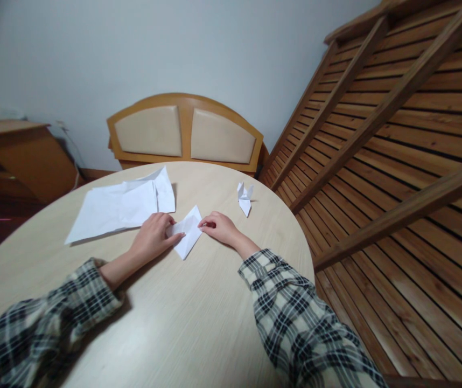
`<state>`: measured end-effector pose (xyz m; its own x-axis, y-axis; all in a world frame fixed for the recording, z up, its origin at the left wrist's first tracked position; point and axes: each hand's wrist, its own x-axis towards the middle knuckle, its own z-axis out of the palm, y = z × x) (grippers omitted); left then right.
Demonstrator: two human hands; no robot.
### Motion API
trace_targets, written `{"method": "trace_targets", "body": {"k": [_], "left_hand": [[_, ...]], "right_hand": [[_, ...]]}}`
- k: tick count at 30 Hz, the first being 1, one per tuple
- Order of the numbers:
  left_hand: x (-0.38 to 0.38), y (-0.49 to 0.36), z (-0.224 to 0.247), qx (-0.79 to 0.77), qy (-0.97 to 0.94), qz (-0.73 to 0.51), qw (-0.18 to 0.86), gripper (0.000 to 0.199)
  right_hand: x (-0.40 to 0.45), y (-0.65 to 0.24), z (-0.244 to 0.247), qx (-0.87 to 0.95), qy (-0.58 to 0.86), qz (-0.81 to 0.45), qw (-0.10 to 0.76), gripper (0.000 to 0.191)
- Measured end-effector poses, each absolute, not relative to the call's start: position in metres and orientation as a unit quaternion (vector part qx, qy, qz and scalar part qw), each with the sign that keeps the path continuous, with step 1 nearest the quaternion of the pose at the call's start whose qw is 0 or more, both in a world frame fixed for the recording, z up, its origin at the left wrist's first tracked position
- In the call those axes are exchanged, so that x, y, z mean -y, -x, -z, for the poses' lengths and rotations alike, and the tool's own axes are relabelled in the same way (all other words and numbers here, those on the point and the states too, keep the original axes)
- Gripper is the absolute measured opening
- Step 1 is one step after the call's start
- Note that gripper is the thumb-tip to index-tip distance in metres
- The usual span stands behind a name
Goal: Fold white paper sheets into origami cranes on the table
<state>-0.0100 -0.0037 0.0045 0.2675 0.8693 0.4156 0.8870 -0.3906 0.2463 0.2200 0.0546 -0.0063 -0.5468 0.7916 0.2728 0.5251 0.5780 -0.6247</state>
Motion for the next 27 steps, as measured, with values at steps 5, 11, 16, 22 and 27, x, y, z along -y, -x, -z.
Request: {"method": "trace_targets", "body": {"k": [5, 11, 16, 22, 27], "left_hand": [[0.0059, 0.0088, -0.0098, 0.564, 0.787, 0.250, -0.013, 0.021], [0.0061, 0.0083, -0.0099, 0.563, 0.777, 0.277, -0.045, 0.024], [0.0044, 0.0092, -0.0079, 0.550, 0.793, 0.260, -0.040, 0.015], [0.0055, 0.0082, -0.0111, 0.532, 0.810, 0.241, -0.039, 0.021], [0.0038, 0.0091, -0.0090, 0.534, 0.800, 0.263, -0.081, 0.028]], "right_hand": [[-0.0554, -0.2204, 0.0076, 0.844, 0.388, -0.246, 0.275, 0.011], [-0.0545, -0.2200, 0.0062, 0.844, 0.389, -0.248, 0.275, 0.010], [-0.0546, -0.2200, 0.0059, 0.843, 0.393, -0.250, 0.270, 0.011], [-0.0548, -0.2202, 0.0067, 0.845, 0.391, -0.247, 0.270, 0.011], [-0.0550, -0.2207, 0.0074, 0.845, 0.387, -0.247, 0.274, 0.011]]}}
